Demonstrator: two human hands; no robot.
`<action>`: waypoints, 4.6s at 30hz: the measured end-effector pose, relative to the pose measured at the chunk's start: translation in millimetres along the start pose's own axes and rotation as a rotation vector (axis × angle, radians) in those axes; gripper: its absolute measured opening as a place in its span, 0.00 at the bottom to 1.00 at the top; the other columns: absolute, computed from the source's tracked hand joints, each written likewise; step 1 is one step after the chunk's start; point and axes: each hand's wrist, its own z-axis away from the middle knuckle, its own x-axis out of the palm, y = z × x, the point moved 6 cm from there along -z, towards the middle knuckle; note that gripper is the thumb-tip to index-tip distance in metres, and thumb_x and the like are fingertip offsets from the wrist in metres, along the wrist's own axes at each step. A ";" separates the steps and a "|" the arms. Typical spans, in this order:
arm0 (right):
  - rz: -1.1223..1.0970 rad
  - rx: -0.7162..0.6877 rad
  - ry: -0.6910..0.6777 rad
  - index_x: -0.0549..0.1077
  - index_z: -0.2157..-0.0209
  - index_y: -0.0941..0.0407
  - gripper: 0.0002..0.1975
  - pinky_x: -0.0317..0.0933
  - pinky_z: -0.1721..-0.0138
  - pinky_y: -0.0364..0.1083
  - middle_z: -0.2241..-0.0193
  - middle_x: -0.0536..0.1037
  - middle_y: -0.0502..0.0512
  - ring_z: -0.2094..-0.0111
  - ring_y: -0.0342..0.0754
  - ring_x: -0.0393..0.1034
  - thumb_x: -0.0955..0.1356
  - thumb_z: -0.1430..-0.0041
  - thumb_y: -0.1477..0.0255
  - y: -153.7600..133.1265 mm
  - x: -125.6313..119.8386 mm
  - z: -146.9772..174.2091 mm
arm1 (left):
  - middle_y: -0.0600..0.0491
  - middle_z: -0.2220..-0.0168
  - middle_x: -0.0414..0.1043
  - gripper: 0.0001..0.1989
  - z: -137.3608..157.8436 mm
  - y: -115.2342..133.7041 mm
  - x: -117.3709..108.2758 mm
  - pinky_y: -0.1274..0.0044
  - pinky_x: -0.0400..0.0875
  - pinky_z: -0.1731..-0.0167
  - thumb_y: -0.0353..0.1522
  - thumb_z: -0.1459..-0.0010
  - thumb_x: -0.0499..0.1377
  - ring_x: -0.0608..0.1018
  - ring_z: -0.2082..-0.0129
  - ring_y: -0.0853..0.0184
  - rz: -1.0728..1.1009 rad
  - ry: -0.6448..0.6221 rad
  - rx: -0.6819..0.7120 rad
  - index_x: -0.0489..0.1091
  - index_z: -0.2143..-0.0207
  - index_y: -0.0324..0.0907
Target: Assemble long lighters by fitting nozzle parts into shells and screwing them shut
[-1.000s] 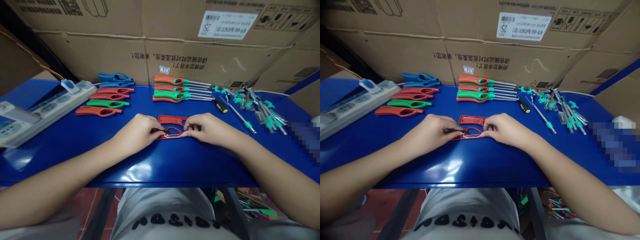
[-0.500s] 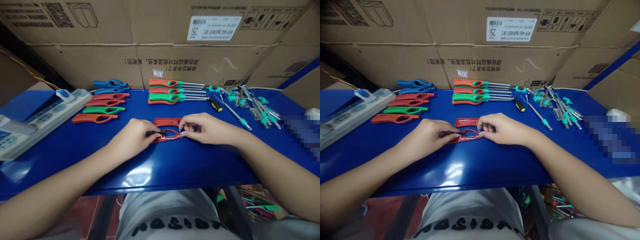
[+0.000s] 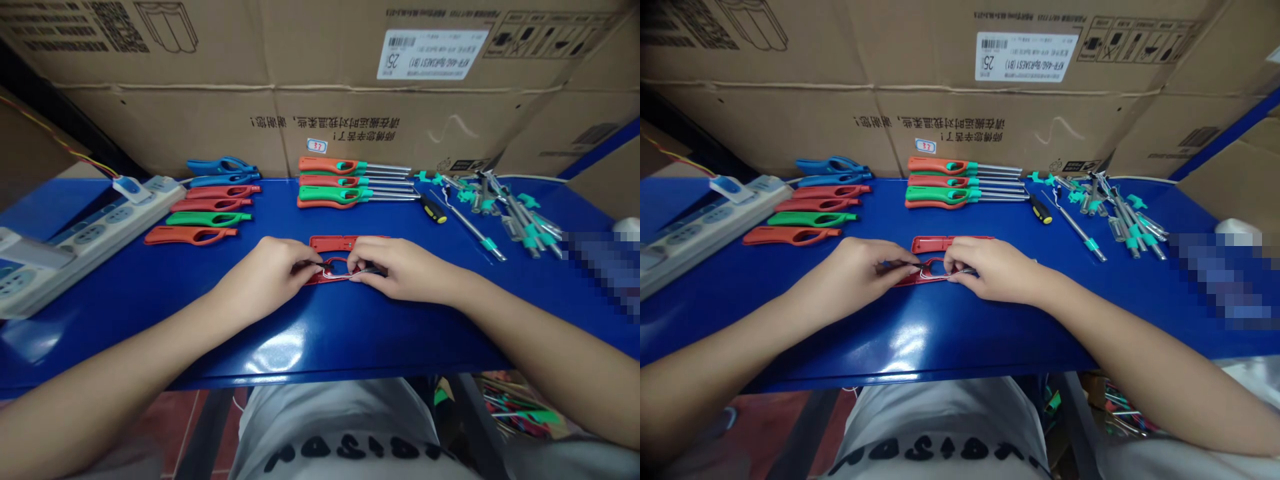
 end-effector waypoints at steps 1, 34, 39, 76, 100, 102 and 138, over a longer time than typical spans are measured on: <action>-0.006 0.014 0.002 0.74 0.61 0.55 0.03 0.57 0.64 0.43 0.65 0.75 0.51 0.65 0.44 0.68 0.68 0.36 0.72 0.5 0.2 0.0 | 0.52 0.64 0.83 0.07 0.0 0.0 0.0 0.77 0.72 0.63 0.26 0.40 0.62 0.82 0.65 0.64 0.000 -0.002 -0.003 0.81 0.61 0.40; -0.223 -0.017 -0.068 0.73 0.62 0.55 0.07 0.55 0.68 0.43 0.64 0.72 0.51 0.70 0.42 0.61 0.70 0.39 0.67 4.9 -0.9 1.1 | 0.50 0.64 0.82 0.06 -1.3 -5.8 3.7 0.74 0.74 0.60 0.27 0.40 0.64 0.81 0.65 0.64 0.067 -0.029 -0.026 0.82 0.64 0.40; -0.165 -0.046 -0.063 0.73 0.62 0.55 0.04 0.56 0.65 0.43 0.62 0.73 0.52 0.67 0.44 0.63 0.70 0.39 0.70 2.8 -1.2 0.7 | 0.50 0.65 0.82 0.06 -0.7 -5.2 3.7 0.75 0.75 0.61 0.27 0.40 0.64 0.82 0.66 0.65 0.091 0.007 -0.024 0.82 0.64 0.41; -0.107 -0.035 -0.056 0.73 0.63 0.55 0.03 0.57 0.63 0.43 0.61 0.75 0.53 0.63 0.46 0.68 0.69 0.40 0.72 2.8 1.9 -1.3 | 0.42 0.55 0.75 0.17 23.5 30.1 19.1 0.69 0.73 0.63 0.28 0.32 0.53 0.77 0.59 0.55 -0.598 -0.243 0.023 0.72 0.44 0.35; 0.063 0.041 -0.019 0.75 0.65 0.57 0.08 0.54 0.68 0.43 0.67 0.78 0.52 0.69 0.43 0.68 0.65 0.34 0.70 9.8 -2.6 0.0 | 0.46 0.54 0.77 0.15 6.9 9.9 21.3 0.67 0.74 0.50 0.28 0.39 0.64 0.78 0.54 0.59 -0.019 -0.014 0.059 0.75 0.49 0.37; 0.084 0.048 0.005 0.75 0.65 0.57 0.08 0.54 0.67 0.43 0.66 0.78 0.53 0.69 0.44 0.68 0.65 0.34 0.71 10.2 -2.2 -0.4 | 0.46 0.54 0.77 0.16 7.0 10.4 22.1 0.67 0.74 0.50 0.28 0.39 0.64 0.78 0.54 0.59 -0.009 -0.007 0.070 0.75 0.48 0.36; -0.043 -0.047 -0.144 0.76 0.58 0.55 0.09 0.61 0.64 0.43 0.59 0.76 0.53 0.66 0.43 0.70 0.68 0.40 0.77 -1.6 -11.9 8.5 | 0.45 0.50 0.69 0.19 20.3 30.7 28.9 0.63 0.70 0.49 0.27 0.30 0.50 0.69 0.51 0.57 -0.101 -0.148 0.158 0.66 0.39 0.42</action>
